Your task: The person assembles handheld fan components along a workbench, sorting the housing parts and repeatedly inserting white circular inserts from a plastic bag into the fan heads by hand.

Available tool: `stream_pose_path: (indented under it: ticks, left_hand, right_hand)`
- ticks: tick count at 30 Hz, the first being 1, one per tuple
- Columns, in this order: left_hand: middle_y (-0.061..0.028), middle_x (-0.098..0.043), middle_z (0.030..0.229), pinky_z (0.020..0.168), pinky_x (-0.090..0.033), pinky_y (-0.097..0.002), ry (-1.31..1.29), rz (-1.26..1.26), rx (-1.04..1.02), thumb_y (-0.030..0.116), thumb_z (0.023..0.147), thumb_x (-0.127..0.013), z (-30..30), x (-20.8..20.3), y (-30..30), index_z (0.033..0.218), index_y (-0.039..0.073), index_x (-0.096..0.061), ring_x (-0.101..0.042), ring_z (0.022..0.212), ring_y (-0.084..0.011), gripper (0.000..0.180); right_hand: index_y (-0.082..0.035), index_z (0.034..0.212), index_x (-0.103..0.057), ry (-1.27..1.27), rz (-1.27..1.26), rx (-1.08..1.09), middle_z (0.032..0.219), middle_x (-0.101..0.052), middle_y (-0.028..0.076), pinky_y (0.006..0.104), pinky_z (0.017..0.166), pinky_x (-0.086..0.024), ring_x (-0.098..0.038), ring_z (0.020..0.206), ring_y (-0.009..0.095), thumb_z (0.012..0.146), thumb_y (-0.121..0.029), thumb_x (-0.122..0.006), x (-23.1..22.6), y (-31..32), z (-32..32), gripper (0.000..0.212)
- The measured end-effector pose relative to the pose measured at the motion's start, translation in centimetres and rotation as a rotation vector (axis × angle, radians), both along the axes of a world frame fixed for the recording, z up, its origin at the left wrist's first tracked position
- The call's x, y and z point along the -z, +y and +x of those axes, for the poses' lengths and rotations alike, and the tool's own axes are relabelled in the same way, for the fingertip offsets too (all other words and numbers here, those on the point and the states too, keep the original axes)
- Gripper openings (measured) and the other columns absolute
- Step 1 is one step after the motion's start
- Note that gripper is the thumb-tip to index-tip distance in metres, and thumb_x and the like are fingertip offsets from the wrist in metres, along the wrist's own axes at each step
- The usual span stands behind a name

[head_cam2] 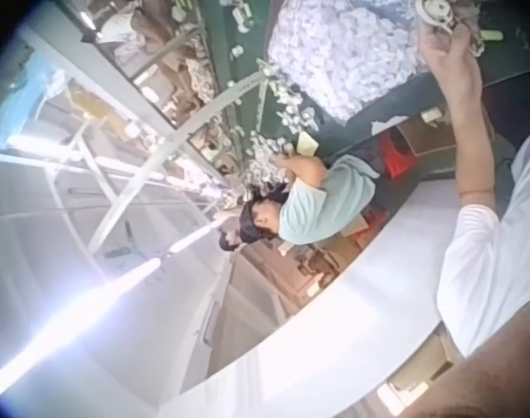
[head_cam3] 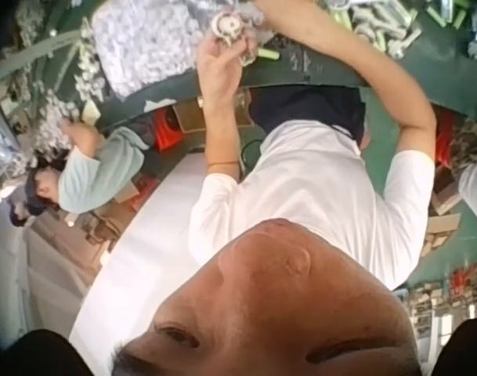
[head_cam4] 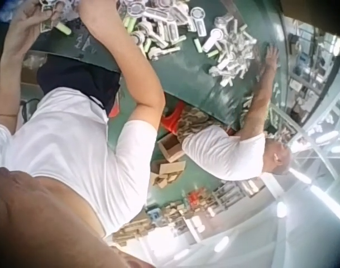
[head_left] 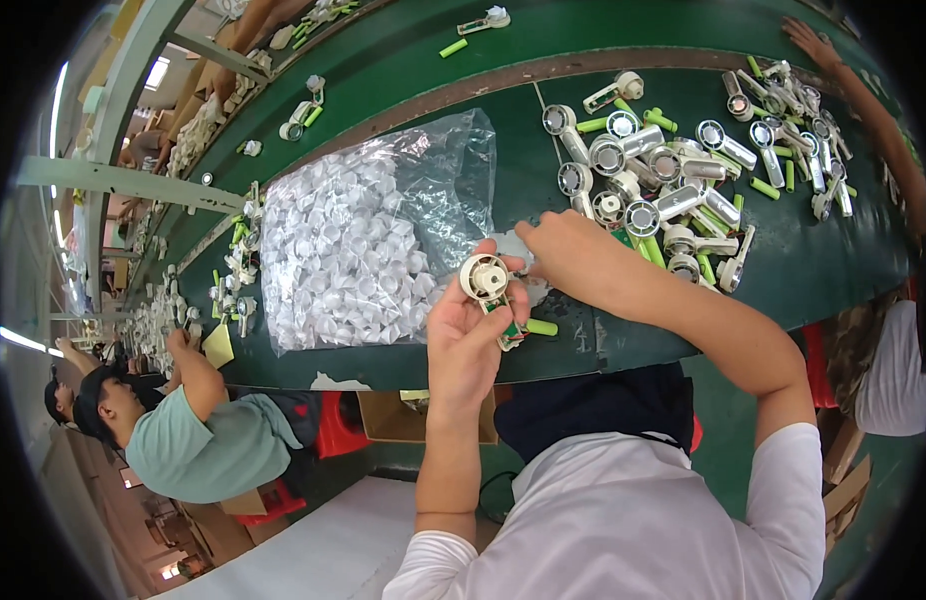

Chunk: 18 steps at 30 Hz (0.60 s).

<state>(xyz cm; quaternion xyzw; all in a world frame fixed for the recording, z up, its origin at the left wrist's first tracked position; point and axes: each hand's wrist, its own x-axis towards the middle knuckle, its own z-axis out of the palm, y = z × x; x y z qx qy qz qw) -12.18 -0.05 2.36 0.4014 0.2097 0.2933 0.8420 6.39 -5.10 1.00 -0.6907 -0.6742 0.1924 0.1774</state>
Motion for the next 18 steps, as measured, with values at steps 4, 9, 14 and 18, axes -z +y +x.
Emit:
stream_pose_path:
  ticks: [4,9,14,18]
  left_hand:
    - [-0.0226,-0.053,0.132,0.093,-0.052,-0.0390,0.015,0.073,0.031,-0.014,0.085,-0.053,0.2,0.0,0.0,0.145,-0.006,-0.032,-0.060,0.110,-0.0252,0.064]
    - [-0.0252,-0.049,0.136,0.103,-0.048,-0.0461,0.047,0.144,-0.081,-0.015,0.087,-0.048,1.5,-0.3,-0.6,0.147,-0.006,-0.027,-0.055,0.123,-0.0313,0.064]
    - [-0.0164,-0.053,0.131,0.104,-0.046,-0.0394,0.093,0.254,-0.132,-0.012,0.086,-0.060,2.7,-0.5,-1.3,0.143,-0.008,-0.033,-0.054,0.122,-0.0212,0.063]
    - [-0.0195,-0.047,0.141,0.108,-0.039,-0.0341,0.147,0.382,-0.047,-0.014,0.088,-0.050,3.2,-0.3,-1.8,0.144,-0.006,-0.031,-0.051,0.126,-0.0216,0.059]
  right_hand:
    - [0.002,0.108,-0.059,0.112,0.238,0.032,0.084,-0.067,0.020,0.0409,0.067,-0.056,-0.068,0.076,0.037,0.079,-0.013,-0.074,0.7,-0.1,0.8,0.035]
    - [0.000,0.100,-0.063,0.758,0.431,0.193,0.073,-0.065,0.010,0.0303,0.054,-0.050,-0.063,0.058,0.019,0.077,-0.008,-0.077,-3.5,-2.4,0.6,0.028]
    - [-0.003,0.100,-0.066,0.535,0.545,0.048,0.087,-0.065,0.007,0.0285,0.055,-0.051,-0.065,0.068,0.016,0.074,-0.009,-0.080,-4.5,-2.9,0.6,0.029]
    - [-0.004,0.097,-0.066,0.428,0.673,0.034,0.086,-0.061,0.008,0.0327,0.056,-0.052,-0.064,0.067,0.024,0.071,-0.007,-0.078,-3.7,-3.0,0.1,0.029]
